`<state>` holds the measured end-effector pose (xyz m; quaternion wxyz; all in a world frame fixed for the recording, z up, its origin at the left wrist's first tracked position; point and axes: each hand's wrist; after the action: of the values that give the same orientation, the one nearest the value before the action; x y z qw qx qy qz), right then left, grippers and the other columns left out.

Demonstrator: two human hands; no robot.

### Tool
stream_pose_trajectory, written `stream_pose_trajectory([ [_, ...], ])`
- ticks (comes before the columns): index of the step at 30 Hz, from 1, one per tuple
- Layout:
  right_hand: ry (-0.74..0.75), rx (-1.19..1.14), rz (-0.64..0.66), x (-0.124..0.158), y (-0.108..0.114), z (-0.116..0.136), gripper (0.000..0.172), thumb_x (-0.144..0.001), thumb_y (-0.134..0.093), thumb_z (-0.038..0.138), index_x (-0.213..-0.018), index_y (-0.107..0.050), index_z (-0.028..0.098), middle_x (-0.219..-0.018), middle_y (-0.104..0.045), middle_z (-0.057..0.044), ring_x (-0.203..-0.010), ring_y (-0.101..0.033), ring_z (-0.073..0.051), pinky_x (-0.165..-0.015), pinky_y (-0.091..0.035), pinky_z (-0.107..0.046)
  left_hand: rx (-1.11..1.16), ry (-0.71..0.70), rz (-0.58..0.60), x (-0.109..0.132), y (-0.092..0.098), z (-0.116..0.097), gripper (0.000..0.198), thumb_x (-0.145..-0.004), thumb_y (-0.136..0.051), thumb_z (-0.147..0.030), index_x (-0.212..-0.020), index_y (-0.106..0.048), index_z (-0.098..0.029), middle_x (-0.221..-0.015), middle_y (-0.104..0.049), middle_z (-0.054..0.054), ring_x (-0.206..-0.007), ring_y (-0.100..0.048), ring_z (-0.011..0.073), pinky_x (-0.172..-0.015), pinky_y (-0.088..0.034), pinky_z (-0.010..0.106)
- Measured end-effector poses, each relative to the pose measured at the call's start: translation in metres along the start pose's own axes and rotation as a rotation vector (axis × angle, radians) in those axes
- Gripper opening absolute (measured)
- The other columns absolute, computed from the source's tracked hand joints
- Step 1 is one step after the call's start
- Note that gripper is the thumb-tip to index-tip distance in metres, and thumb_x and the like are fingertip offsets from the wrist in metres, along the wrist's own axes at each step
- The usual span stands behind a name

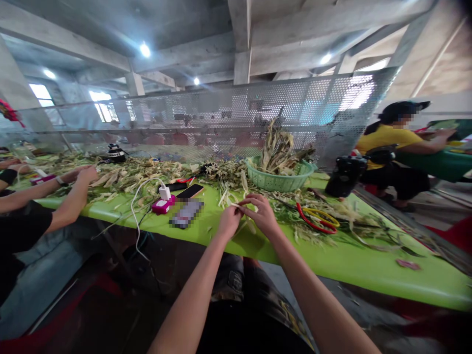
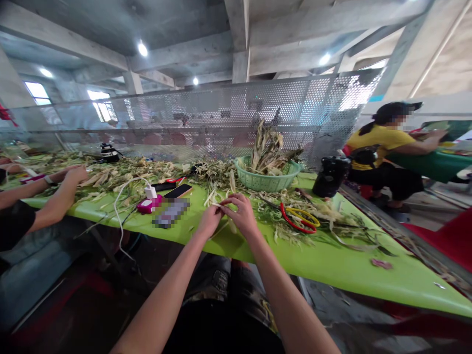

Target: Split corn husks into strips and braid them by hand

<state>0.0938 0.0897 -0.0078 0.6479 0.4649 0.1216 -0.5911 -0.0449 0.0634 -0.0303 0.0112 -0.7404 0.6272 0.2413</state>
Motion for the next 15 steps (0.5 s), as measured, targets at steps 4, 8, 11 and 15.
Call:
stream_pose_trajectory([
  [4, -0.013, 0.016, -0.032, 0.0003, -0.0006, -0.0008, 0.020, -0.081, -0.064, 0.043, -0.080, -0.072, 0.025, -0.101, -0.063, -0.008, -0.104, -0.056, -0.028, -0.096, -0.037, -0.044, -0.019, -0.006, 0.031, 0.0010, -0.0016, -0.0008, 0.014, -0.082, -0.059, -0.029, -0.083, -0.068, -0.018, -0.078, -0.068, 0.007, -0.072, -0.060, 0.0195, -0.065, -0.039, 0.027],
  [8, -0.014, 0.011, -0.020, 0.0003, -0.0025, -0.0025, 0.019, -0.081, -0.065, 0.042, -0.080, -0.072, 0.025, -0.104, -0.063, -0.008, -0.108, -0.055, -0.029, -0.099, -0.035, -0.046, -0.058, 0.000, 0.030, -0.0004, -0.0024, 0.0004, 0.015, -0.082, -0.059, -0.029, -0.084, -0.068, -0.017, -0.079, -0.070, 0.009, -0.074, -0.062, 0.0211, -0.065, -0.041, 0.027],
  [11, -0.028, -0.008, -0.033, 0.0001, -0.0027, -0.0017, 0.023, -0.080, -0.065, 0.045, -0.075, -0.071, 0.024, -0.111, -0.061, -0.009, -0.110, -0.052, -0.029, -0.100, -0.035, -0.046, -0.068, -0.001, 0.054, -0.0007, -0.0026, 0.0002, 0.018, -0.082, -0.059, -0.030, -0.085, -0.069, -0.016, -0.080, -0.071, 0.010, -0.076, -0.063, 0.0217, -0.067, -0.044, 0.028],
  [15, -0.063, -0.106, -0.030, 0.0008, 0.0006, 0.0003, 0.025, -0.078, -0.067, 0.046, -0.072, -0.069, 0.022, -0.128, -0.054, -0.010, -0.112, -0.049, -0.029, -0.101, -0.036, -0.046, 0.002, -0.020, 0.107, 0.0026, -0.0025, -0.0041, 0.020, -0.080, -0.063, -0.032, -0.090, -0.070, -0.017, -0.082, -0.072, 0.009, -0.078, -0.064, 0.0226, -0.068, -0.046, 0.028],
])
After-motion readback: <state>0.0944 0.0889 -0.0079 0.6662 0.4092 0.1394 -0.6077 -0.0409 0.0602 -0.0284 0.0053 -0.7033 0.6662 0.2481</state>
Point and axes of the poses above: each hand's wrist, its own x-axis away from the middle knuckle, its own y-axis out of the back of the hand, z = x × y
